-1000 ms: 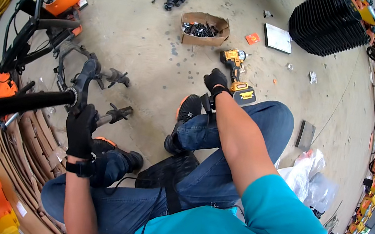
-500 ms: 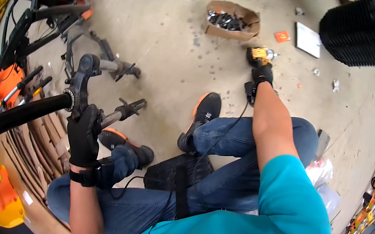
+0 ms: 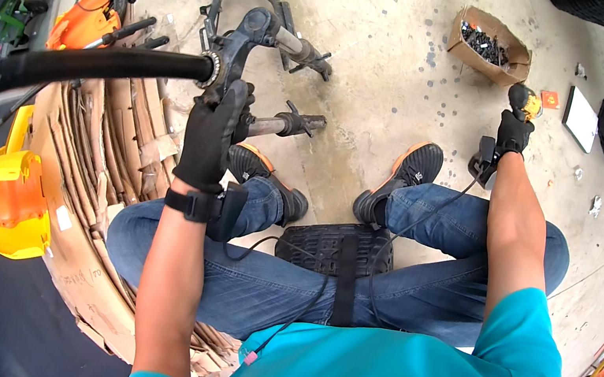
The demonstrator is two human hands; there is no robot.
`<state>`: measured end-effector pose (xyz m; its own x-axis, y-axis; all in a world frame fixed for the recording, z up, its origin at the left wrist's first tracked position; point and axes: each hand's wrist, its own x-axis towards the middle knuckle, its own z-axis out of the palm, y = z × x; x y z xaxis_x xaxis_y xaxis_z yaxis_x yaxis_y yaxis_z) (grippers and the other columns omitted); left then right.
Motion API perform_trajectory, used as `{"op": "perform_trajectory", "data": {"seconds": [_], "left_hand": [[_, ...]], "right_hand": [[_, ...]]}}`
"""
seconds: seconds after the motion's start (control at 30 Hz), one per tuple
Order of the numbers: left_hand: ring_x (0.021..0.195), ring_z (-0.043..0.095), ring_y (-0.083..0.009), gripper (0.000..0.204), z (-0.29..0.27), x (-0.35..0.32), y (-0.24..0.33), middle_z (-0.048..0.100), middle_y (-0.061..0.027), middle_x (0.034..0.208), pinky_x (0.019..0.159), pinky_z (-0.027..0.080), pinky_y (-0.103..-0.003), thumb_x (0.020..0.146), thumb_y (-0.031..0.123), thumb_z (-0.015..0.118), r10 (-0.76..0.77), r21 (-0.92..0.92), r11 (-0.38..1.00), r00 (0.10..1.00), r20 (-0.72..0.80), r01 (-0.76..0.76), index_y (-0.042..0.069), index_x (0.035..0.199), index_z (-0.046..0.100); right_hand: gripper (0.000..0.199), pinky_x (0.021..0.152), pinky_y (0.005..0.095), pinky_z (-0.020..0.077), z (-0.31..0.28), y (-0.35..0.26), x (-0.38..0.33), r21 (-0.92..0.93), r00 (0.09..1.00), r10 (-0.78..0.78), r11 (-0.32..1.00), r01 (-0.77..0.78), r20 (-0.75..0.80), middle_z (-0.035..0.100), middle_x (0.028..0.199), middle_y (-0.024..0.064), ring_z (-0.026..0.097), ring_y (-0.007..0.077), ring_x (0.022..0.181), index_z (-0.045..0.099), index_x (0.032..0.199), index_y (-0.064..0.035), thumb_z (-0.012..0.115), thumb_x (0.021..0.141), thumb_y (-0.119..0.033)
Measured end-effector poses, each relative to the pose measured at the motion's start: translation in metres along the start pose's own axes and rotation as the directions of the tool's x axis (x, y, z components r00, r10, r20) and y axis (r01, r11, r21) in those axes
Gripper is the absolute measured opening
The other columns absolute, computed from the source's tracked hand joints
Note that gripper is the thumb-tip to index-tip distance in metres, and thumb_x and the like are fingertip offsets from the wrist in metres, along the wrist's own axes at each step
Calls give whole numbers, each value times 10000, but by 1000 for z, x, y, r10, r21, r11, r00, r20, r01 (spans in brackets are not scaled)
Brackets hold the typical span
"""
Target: The person unscrews bolts from a motorcycle triple tree using a power drill and removes the front fork tubes by hand.
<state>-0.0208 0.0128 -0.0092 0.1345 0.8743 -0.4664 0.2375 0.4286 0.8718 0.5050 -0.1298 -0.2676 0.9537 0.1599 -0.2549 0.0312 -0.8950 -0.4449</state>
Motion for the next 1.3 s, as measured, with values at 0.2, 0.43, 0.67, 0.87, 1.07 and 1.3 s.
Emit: {"op": "perform_trajectory", "data": {"seconds": [0.2,0.43,0.67,0.87,1.07,1.3], "left_hand": [[771,612,-109,350,11,13,-6,667,-48,902,692,502,-256,944,337,640,112,-79,991,991,75,-106,7,1061,652],[580,527,-73,148,22,14,-3,583,22,715,498,396,-234,923,225,659,222,-160,965,973,65,-209,83,895,627],[591,540,-95,179,17,15,-7,603,4,730,507,400,-254,903,233,688,182,-232,958,982,43,-167,65,865,638],[578,534,-97,183,2,29,-16,608,3,717,509,398,-260,898,241,691,197,-195,963,980,38,-186,65,867,652],[532,496,-84,187,4,35,-16,589,9,690,482,360,-258,890,255,697,178,-230,960,982,59,-160,78,851,651],[593,534,-91,195,5,26,-11,609,-2,727,529,410,-260,885,230,686,188,-204,965,979,85,-167,43,915,639]], "right_hand": [[123,564,343,530,-59,-56,-6,743,907,-323,670,16,271,593,716,48,599,181,604,604,821,-85,699,785,-154],[212,718,309,540,-144,-132,-187,926,533,-759,339,-165,373,635,897,75,624,182,765,584,1046,-27,649,913,-179],[418,718,350,546,-218,-140,-315,855,227,-882,289,-430,412,572,819,77,599,178,727,486,1218,-6,637,831,-59],[446,731,362,542,-221,-132,-335,850,203,-883,310,-426,424,581,822,65,601,182,741,501,1204,-20,641,781,-40],[479,709,330,553,-214,-130,-333,866,159,-892,346,-361,423,601,836,78,618,181,737,499,1236,15,653,786,-44],[499,715,313,569,-203,-130,-336,809,103,-866,407,-424,490,626,884,101,645,178,776,490,1289,45,643,824,-56]]}}
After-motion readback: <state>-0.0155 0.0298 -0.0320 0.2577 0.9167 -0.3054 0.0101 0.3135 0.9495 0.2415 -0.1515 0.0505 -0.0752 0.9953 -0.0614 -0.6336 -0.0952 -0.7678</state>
